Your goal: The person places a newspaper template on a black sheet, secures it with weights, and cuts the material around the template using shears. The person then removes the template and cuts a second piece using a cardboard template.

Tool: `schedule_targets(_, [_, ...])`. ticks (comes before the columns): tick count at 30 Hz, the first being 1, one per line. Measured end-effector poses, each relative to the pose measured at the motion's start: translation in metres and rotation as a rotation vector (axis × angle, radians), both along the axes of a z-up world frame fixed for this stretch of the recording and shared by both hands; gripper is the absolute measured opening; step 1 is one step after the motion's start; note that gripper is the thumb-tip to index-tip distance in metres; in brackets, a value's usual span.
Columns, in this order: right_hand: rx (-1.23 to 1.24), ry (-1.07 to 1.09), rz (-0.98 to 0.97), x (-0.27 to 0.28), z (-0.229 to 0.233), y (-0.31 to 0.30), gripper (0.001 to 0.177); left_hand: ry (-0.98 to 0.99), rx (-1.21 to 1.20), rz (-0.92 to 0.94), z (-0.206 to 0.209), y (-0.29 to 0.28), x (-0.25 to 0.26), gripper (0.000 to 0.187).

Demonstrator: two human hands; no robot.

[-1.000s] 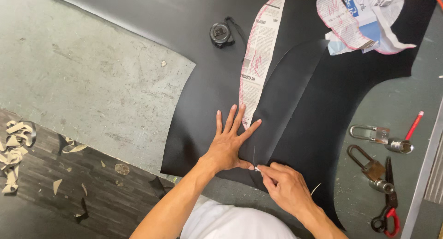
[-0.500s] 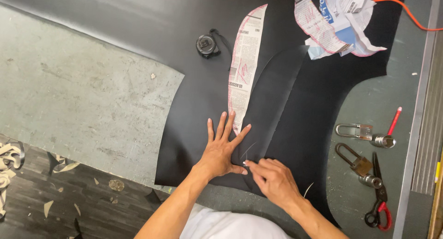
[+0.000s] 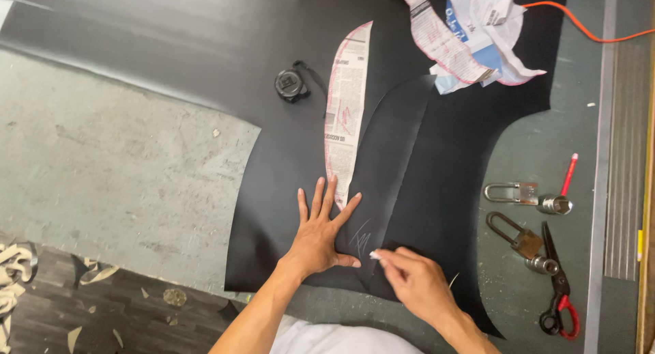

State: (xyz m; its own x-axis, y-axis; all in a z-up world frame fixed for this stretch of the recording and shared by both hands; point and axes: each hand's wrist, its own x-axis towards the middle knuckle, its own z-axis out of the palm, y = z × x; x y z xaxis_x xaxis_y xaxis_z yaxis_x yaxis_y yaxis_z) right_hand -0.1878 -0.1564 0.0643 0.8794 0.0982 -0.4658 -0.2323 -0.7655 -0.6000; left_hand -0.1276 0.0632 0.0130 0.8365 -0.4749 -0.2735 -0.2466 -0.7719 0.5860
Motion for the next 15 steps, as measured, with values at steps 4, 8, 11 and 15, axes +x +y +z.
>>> schedule_targets(4, [0.130,-0.359,-0.342,-0.004,-0.006,-0.037,0.028,-0.024,-0.016,-0.002,-0.002,-0.001,0.001,0.142])
schedule_targets(8, [0.077,-0.435,-0.556,-0.024,-0.022,-0.082,0.034,-0.028,-0.040,0.003,-0.003,-0.001,0.001,0.141])
schedule_targets(11, [-0.075,-0.526,-0.592,-0.045,-0.038,-0.110,0.036,-0.016,-0.041,0.006,-0.003,0.000,0.001,0.142])
schedule_targets(15, [-0.439,-0.555,-0.637,-0.068,-0.061,-0.138,0.032,-0.009,-0.039,0.003,-0.002,-0.001,0.002,0.141])
